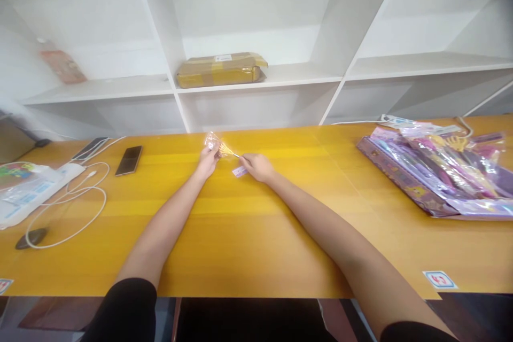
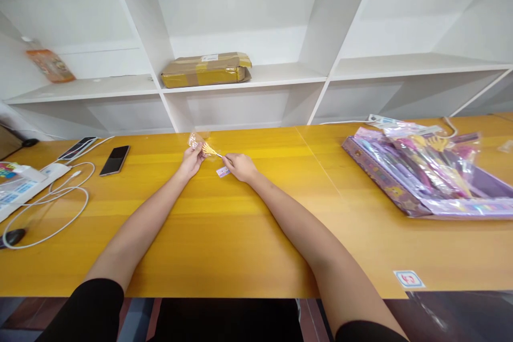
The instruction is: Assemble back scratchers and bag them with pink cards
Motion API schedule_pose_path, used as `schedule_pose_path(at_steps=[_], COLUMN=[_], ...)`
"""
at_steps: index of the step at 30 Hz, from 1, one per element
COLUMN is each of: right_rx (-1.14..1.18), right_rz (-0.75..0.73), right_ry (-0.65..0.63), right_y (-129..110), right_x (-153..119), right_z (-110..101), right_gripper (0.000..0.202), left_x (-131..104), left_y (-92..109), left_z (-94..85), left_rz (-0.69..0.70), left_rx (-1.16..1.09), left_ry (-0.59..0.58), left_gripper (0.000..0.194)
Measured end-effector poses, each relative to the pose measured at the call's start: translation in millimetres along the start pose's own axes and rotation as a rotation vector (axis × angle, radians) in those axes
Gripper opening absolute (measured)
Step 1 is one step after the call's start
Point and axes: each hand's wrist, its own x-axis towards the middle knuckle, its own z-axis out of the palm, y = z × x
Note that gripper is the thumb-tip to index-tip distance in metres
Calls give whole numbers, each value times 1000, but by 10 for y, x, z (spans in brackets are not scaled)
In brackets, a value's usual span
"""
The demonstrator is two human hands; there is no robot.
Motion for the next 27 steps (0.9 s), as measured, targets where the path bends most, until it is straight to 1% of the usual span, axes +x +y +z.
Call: schedule_pose_path(at_steps=[4, 9, 13, 16, 20, 23, 25, 27], right_rx=[-43, -79, -85, -83, -88, -96, -95, -83], right_rz=[67, 101, 121, 147, 171, 170, 169, 155], right_ry=[-9, -17, 10, 12, -22, -47, -55, -70], right_y=[-30, -58, -50, -51, -72, -84, -79, -64], right_x=[-3, -7, -4, -7, -12, -8, -2, 4], right_z=[-21, -32, -28, -36, -61, -67, -60, -47], right_gripper=[47, 51, 52, 52, 45, 34, 30, 28], left_x=[-15, -96, -155, -157, -116, -90, -93, -119], left_y=[-2, -43, -97, -95, -28, 16, 22, 3], left_z=[9, 67, 133, 165, 149, 115, 111, 133], left_rz=[3, -38, -49, -24, 24, 34, 28, 20], left_rx=[56, 116, 136, 79, -120, -193, -187, -143], left_ry=[-25, -88, -113, -60, 54, 82, 85, 55], left_gripper=[43, 48, 45, 41, 34, 30, 30, 31])
